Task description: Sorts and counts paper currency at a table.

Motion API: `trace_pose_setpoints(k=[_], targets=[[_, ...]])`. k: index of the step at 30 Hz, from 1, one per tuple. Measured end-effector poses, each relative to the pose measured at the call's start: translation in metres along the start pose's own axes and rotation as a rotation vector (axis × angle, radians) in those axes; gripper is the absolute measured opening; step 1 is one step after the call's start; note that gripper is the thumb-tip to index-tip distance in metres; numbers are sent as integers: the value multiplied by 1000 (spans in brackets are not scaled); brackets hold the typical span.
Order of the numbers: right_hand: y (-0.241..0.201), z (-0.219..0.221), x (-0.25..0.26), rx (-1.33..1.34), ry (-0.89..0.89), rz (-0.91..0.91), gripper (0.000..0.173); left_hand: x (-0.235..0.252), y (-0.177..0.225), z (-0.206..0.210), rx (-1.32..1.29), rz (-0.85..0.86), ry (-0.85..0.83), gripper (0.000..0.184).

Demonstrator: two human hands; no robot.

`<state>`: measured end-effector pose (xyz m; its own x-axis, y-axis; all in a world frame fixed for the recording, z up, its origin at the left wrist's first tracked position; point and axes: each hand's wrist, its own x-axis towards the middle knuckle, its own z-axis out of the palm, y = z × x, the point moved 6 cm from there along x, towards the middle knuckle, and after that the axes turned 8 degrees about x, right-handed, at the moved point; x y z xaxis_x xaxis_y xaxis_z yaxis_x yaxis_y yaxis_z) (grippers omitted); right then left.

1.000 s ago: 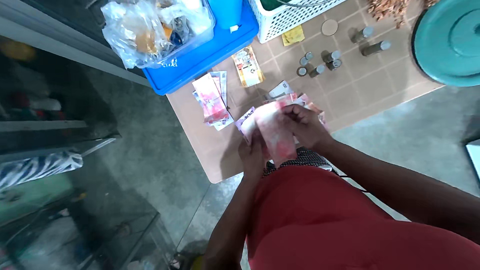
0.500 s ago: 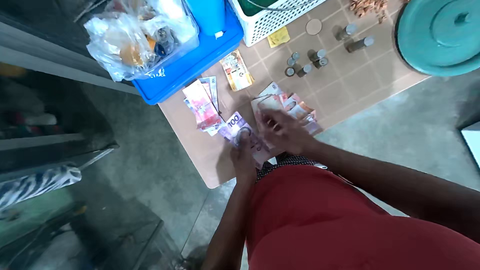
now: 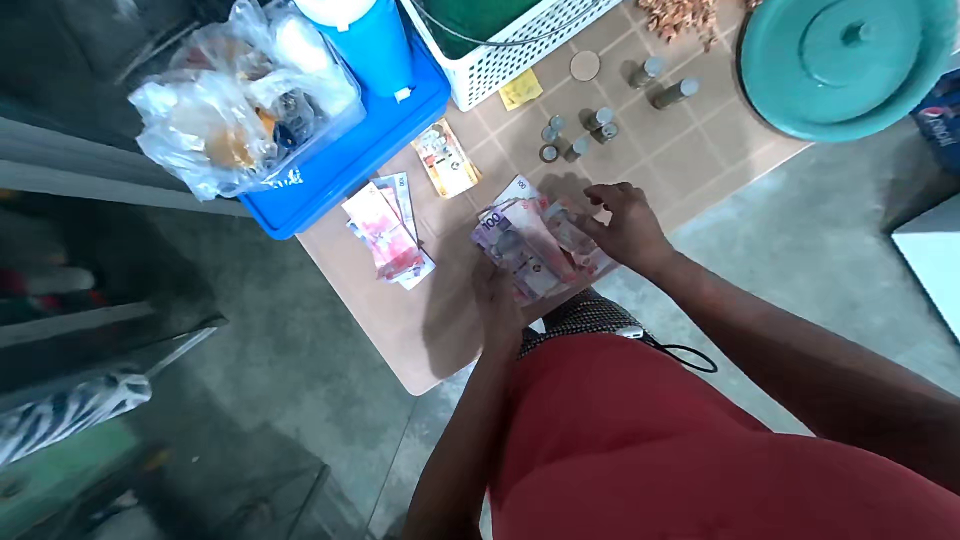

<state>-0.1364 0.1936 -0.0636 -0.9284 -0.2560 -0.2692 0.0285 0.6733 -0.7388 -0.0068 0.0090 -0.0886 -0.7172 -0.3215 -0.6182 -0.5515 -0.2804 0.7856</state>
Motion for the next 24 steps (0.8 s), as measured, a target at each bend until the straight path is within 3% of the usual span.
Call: trace_pose_setpoints(k=[4, 9, 13, 18, 22, 24], targets=[[20, 8, 2, -40, -86, 228, 67, 4, 1, 7, 40, 10, 20, 52], [9, 24, 2, 205, -58, 289, 47, 15, -4, 12, 228, 69, 79, 61], [2, 30, 11, 420, -41, 218, 45, 23, -1, 10, 463, 104, 143, 70], [-5, -1, 12, 290, -6, 23, 26, 25, 1, -5, 489, 141, 185, 58], [-10, -23, 7, 378, 48, 53, 26, 19, -5, -25, 210, 149, 176, 20], [-19, -10, 9, 362, 37, 37, 29, 15, -3, -28, -13, 45, 144, 17]])
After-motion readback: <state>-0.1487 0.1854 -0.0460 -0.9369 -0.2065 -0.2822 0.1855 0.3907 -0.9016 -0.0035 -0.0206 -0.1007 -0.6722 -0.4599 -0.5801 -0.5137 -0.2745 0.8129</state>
